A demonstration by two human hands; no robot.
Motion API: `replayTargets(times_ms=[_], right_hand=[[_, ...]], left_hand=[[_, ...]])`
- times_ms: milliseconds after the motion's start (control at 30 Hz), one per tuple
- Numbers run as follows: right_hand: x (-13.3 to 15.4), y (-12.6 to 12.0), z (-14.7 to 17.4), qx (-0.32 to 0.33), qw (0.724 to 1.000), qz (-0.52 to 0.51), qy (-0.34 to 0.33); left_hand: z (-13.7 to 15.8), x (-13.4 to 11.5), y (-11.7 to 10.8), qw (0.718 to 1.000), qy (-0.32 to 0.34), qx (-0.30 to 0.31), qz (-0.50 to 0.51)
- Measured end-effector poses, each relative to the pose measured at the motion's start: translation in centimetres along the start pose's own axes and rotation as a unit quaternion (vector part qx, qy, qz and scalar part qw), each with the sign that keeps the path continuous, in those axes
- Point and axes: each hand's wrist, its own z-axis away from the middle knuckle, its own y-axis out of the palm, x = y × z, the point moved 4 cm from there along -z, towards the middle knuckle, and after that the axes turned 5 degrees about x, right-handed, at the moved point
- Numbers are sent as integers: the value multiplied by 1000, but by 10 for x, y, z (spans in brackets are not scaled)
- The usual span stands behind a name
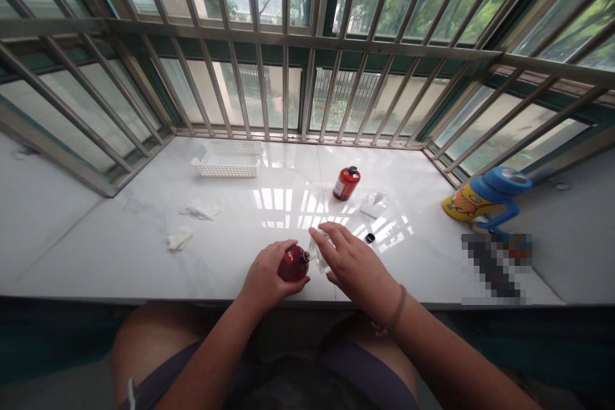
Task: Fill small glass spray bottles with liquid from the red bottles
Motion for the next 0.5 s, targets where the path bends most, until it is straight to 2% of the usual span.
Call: replayTargets(times_ms=[500], right_hand=[[2, -3, 0, -5, 1000, 18, -3]], left_hand=[[1, 1, 0, 1000, -1, 3, 1]])
